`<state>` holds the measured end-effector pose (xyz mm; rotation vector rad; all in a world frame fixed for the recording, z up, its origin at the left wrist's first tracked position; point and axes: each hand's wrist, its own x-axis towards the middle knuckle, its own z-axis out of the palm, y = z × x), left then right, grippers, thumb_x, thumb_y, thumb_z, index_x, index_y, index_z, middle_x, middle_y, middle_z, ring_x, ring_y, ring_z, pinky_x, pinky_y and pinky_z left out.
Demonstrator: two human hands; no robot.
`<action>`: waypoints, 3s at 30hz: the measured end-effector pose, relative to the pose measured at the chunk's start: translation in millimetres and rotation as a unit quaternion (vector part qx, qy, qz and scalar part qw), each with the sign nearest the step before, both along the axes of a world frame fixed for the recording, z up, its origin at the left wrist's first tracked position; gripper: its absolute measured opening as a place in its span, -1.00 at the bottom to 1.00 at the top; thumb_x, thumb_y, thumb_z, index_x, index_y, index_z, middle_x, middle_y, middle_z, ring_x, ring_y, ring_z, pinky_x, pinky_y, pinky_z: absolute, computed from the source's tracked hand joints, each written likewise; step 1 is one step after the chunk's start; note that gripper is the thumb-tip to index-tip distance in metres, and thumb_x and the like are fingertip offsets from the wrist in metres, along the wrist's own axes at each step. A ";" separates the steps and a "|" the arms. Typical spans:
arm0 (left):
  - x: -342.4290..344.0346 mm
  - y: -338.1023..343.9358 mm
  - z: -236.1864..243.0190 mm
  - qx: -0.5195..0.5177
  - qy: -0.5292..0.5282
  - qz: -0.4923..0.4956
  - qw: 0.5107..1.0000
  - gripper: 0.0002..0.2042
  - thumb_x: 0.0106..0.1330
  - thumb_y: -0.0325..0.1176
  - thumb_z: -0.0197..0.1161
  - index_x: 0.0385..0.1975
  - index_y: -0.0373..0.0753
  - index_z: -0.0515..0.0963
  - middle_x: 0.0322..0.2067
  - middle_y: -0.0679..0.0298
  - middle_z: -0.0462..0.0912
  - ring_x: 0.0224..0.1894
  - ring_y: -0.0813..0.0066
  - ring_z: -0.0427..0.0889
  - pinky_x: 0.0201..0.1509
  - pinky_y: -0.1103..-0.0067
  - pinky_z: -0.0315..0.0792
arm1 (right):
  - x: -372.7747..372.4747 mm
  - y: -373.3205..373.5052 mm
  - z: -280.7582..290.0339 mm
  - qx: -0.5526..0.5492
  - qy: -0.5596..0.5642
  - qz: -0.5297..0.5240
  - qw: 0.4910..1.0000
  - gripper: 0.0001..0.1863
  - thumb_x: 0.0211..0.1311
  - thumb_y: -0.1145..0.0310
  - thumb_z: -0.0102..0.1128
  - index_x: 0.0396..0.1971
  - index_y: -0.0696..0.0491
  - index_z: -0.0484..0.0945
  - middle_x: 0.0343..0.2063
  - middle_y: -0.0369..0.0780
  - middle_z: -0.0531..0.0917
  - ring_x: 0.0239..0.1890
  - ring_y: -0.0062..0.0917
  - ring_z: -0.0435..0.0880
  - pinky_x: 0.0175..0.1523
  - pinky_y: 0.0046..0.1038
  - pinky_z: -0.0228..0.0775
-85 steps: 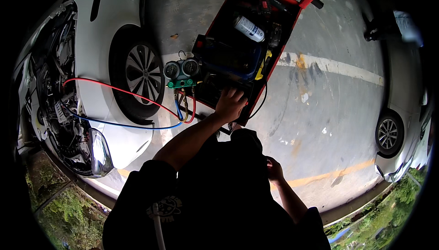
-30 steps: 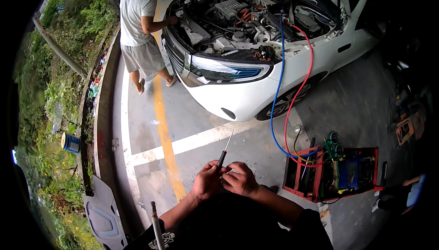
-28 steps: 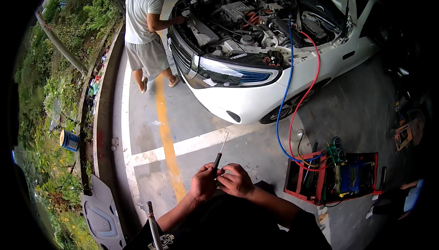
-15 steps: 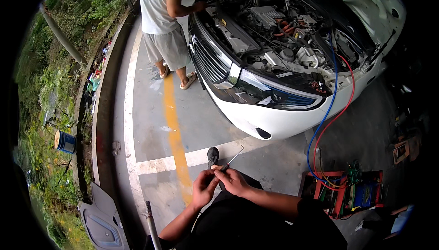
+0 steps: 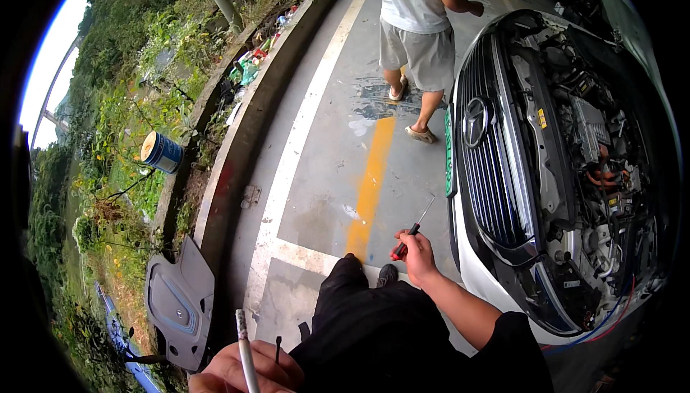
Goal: The person works on a white car with its hood open, using a screwdriver and wrenches to manipulate components within the engine bay. They connect and disconnect hoses and wires, retrieve tools from a red cart, and tighten bolts on various engine parts.
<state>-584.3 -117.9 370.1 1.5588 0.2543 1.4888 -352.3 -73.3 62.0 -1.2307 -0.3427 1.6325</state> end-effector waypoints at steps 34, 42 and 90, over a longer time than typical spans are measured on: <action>508.3 756.7 8.4 -0.134 -0.098 -0.711 0.684 -0.14 0.19 -0.06 0.43 0.33 -0.52 0.20 0.08 -0.36 0.41 -0.11 0.25 0.57 0.01 0.43 0.47 | 369.0 549.2 -9.8 0.013 -0.238 -0.645 0.726 -0.80 0.40 0.30 0.15 -0.31 0.14 0.53 -0.55 -0.34 0.51 -0.52 -0.65 0.58 -0.38 -0.57 0.40; 637.3 859.9 -12.2 -0.167 0.024 -0.770 0.615 -0.24 0.20 -0.12 0.40 0.29 -0.47 0.29 -0.04 -0.23 0.54 -0.24 0.39 0.56 -0.12 0.50 0.49 | 445.8 549.7 -35.7 -0.155 -0.208 -0.755 0.602 -0.78 0.34 0.27 0.11 -0.27 0.15 0.54 -0.58 -0.28 0.54 -0.59 -0.58 0.60 -0.47 -0.51 0.55; 1465.3 967.6 -220.6 0.425 0.103 -0.636 0.636 -0.61 -0.03 -0.76 0.09 -0.20 -0.21 0.54 -0.19 0.10 0.51 -0.07 -0.01 0.43 0.06 0.27 0.36 | 669.4 877.6 -40.3 -0.577 -0.287 -0.749 0.157 -0.80 0.41 0.36 0.05 -0.19 0.18 0.55 -0.43 -0.12 0.61 -0.39 -0.43 0.58 -0.22 -0.40 0.42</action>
